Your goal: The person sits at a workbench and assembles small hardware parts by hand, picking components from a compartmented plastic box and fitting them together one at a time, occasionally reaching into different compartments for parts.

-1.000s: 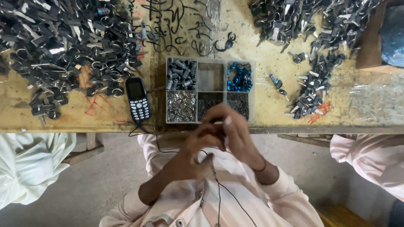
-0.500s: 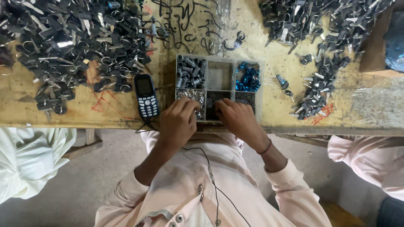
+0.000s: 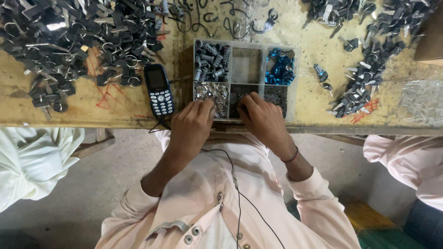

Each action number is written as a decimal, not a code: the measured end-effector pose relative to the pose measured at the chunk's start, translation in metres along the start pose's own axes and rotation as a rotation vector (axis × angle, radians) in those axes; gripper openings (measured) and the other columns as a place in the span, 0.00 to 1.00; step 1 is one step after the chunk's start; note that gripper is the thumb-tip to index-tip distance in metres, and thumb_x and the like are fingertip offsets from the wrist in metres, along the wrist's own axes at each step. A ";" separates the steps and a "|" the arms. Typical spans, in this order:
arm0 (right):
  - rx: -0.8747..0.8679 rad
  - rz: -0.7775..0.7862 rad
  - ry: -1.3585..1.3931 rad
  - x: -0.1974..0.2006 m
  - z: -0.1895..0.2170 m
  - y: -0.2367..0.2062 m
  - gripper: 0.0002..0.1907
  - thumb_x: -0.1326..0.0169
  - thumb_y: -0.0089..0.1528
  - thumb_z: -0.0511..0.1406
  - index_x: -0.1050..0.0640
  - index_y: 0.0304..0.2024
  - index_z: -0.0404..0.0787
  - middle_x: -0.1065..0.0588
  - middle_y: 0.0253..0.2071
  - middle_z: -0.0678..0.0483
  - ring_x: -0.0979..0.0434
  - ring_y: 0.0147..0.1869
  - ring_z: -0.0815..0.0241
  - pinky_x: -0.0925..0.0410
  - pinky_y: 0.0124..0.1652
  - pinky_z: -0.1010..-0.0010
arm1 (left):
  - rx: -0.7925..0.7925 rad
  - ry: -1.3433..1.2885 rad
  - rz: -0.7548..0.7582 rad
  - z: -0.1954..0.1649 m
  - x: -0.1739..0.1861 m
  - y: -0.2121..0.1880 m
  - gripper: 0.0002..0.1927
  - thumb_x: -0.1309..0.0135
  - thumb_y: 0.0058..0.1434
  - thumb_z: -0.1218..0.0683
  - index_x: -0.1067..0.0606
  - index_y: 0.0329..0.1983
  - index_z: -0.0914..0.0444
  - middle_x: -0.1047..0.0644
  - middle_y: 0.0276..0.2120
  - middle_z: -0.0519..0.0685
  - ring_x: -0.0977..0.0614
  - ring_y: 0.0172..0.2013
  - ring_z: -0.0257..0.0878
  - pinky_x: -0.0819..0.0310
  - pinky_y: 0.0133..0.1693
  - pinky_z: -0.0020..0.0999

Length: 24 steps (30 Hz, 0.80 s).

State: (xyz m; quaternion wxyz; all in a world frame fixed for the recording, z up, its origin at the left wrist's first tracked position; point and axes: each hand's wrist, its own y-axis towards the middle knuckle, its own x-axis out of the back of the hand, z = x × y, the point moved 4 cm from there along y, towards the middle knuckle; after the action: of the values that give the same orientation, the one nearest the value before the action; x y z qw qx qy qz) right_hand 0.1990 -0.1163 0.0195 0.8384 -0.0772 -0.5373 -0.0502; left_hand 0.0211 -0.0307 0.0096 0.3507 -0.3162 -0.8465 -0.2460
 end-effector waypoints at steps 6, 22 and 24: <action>-0.003 0.027 -0.002 -0.005 0.004 0.008 0.09 0.41 0.62 0.38 0.25 0.40 0.41 0.28 0.38 0.49 0.23 0.35 0.42 0.32 0.31 0.52 | 0.056 -0.169 -0.079 0.001 -0.001 -0.001 0.09 0.38 0.60 0.64 0.27 0.39 0.64 0.22 0.36 0.50 0.17 0.39 0.48 0.22 0.40 0.43; 0.014 -0.190 0.345 0.011 -0.001 -0.005 0.09 0.46 0.64 0.29 0.29 0.46 0.35 0.31 0.51 0.43 0.23 0.42 0.43 0.30 0.38 0.58 | 0.182 -0.689 -0.127 -0.012 -0.012 0.007 0.11 0.43 0.67 0.65 0.21 0.52 0.66 0.21 0.39 0.50 0.18 0.36 0.35 0.22 0.38 0.29; -0.035 -0.196 0.467 0.011 -0.005 -0.008 0.07 0.48 0.67 0.28 0.29 0.47 0.35 0.31 0.52 0.44 0.25 0.41 0.50 0.30 0.37 0.65 | 0.306 -0.867 -0.076 -0.011 -0.022 0.007 0.06 0.43 0.70 0.64 0.21 0.49 0.65 0.20 0.38 0.47 0.17 0.35 0.32 0.19 0.39 0.25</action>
State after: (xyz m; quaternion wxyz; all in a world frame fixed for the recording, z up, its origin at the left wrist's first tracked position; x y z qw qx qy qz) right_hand 0.2068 -0.1246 0.0274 0.9295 -0.0257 -0.3328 -0.1570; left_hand 0.0432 -0.0406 0.0010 -0.0024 -0.3033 -0.9526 0.0243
